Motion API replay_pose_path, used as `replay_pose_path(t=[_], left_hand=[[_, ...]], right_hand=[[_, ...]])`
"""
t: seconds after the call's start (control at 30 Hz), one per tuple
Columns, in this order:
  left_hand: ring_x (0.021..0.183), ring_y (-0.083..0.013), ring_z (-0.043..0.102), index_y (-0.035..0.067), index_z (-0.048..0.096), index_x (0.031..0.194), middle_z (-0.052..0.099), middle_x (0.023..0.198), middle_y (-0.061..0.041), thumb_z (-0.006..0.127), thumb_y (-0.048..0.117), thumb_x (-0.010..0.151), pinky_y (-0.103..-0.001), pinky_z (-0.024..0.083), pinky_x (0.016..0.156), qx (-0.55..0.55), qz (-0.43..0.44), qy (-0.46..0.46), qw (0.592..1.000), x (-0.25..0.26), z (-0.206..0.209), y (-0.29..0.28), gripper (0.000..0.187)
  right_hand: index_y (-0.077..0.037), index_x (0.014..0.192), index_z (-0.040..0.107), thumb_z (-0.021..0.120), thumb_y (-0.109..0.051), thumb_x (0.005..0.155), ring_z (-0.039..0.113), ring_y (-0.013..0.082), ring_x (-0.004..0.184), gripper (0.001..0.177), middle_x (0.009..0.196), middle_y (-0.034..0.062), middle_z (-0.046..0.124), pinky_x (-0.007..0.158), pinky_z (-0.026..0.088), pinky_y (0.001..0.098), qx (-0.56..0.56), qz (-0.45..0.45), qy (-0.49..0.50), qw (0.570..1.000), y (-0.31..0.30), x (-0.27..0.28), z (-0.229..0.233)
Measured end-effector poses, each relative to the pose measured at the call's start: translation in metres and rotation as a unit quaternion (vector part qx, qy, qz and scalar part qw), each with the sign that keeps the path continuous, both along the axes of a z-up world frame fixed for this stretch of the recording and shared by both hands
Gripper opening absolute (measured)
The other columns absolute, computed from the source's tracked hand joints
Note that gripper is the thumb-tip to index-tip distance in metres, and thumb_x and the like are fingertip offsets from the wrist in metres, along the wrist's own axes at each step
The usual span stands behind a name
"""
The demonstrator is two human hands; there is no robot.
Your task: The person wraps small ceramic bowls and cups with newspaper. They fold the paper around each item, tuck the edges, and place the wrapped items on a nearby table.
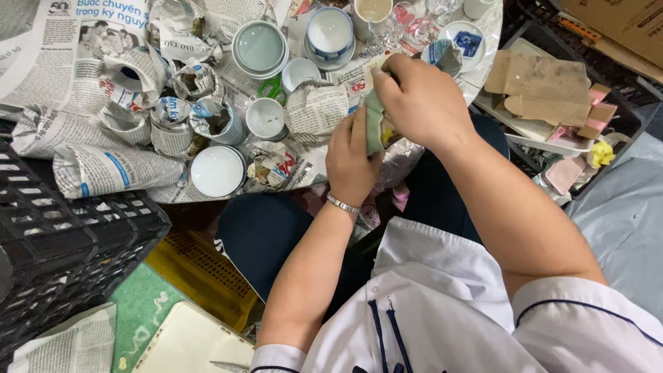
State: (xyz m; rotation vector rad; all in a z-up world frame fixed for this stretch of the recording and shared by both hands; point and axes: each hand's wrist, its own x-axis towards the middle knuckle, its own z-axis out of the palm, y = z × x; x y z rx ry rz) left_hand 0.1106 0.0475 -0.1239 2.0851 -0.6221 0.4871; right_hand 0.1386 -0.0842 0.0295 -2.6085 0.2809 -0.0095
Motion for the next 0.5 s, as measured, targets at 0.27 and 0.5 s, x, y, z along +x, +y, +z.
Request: replay_pose_path(t=[0.27, 0.5], left_hand=[[0.123, -0.0328, 0.064, 0.004, 0.036, 0.156, 0.061, 0.136, -0.019, 0.091, 0.014, 0.078, -0.044, 0.053, 0.103, -0.141, -0.147, 0.172, 0.964, 0.0, 0.018, 0.016, 0.096], [0.093, -0.0303, 0.073, -0.005, 0.044, 0.151, 0.069, 0.116, -0.02, 0.091, 0.014, 0.076, -0.043, 0.063, 0.076, -0.431, -0.48, 0.551, 0.53, 0.004, 0.016, 0.044, 0.09]], right_hand=[[-0.009, 0.144, 0.058, 0.042, -0.05, 0.106, 0.061, 0.0403, 0.124, 0.058, 0.133, 0.0225, 0.067, 0.102, 0.047, 0.0456, 0.05, 0.151, 0.037, 0.987, -0.037, -0.02, 0.024], [0.001, 0.159, 0.024, 0.087, -0.05, 0.074, 0.041, 0.0363, 0.149, 0.117, 0.16, 0.0245, 0.04, 0.123, 0.035, 0.0467, 0.396, 0.42, -0.037, 0.815, -0.066, -0.027, 0.0]])
